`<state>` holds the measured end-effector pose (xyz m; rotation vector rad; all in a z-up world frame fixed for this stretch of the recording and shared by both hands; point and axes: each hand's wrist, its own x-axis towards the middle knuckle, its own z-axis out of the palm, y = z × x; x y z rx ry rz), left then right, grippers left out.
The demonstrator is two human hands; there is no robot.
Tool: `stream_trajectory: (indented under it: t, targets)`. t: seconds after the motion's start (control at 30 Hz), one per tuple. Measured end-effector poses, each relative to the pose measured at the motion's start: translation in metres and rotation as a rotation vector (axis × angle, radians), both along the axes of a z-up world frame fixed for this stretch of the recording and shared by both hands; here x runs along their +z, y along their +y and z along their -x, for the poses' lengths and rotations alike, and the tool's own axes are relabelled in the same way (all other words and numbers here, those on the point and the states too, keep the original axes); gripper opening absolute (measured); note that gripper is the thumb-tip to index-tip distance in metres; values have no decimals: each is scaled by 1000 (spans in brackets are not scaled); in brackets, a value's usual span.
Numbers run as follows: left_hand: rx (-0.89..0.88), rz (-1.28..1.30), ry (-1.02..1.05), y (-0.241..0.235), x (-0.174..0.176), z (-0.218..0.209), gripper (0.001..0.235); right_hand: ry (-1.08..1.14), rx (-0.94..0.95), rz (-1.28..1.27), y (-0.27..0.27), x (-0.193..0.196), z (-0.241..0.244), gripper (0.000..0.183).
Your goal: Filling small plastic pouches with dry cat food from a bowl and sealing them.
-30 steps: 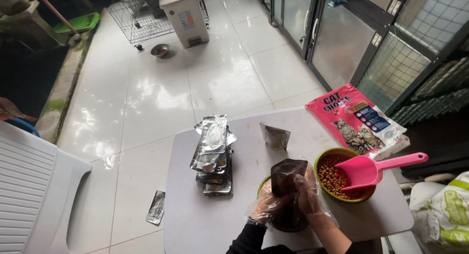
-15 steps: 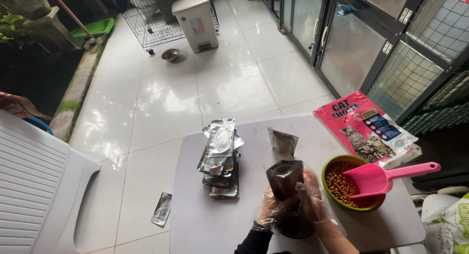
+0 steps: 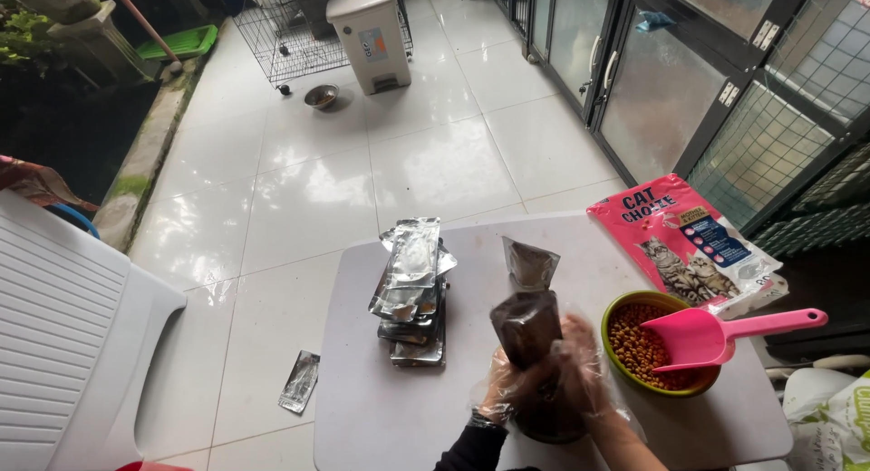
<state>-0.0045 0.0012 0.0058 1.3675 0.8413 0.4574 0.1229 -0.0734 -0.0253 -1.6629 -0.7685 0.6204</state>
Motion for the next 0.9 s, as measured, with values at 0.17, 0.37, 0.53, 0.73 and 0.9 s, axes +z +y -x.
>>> stream_trajectory:
  t: [0.17, 0.37, 0.53, 0.73, 0.9]
  targets:
    - [-239, -613, -52, 27, -156, -18, 48, 24, 58, 157, 0, -59, -10, 33]
    - [-33, -159, -59, -1, 21, -5, 53, 51, 19, 55, -2, 25, 4, 79]
    - [-14, -70, -55, 5, -31, -8, 39, 43, -35, -228, 2, -19, -9, 53]
    - [-144, -109, 177, -1, 41, 1, 62, 48, 5, 91, -3, 29, 5, 66]
    - [-32, -35, -100, -5, 15, 8, 36, 119, -126, -320, -2, -28, -3, 57]
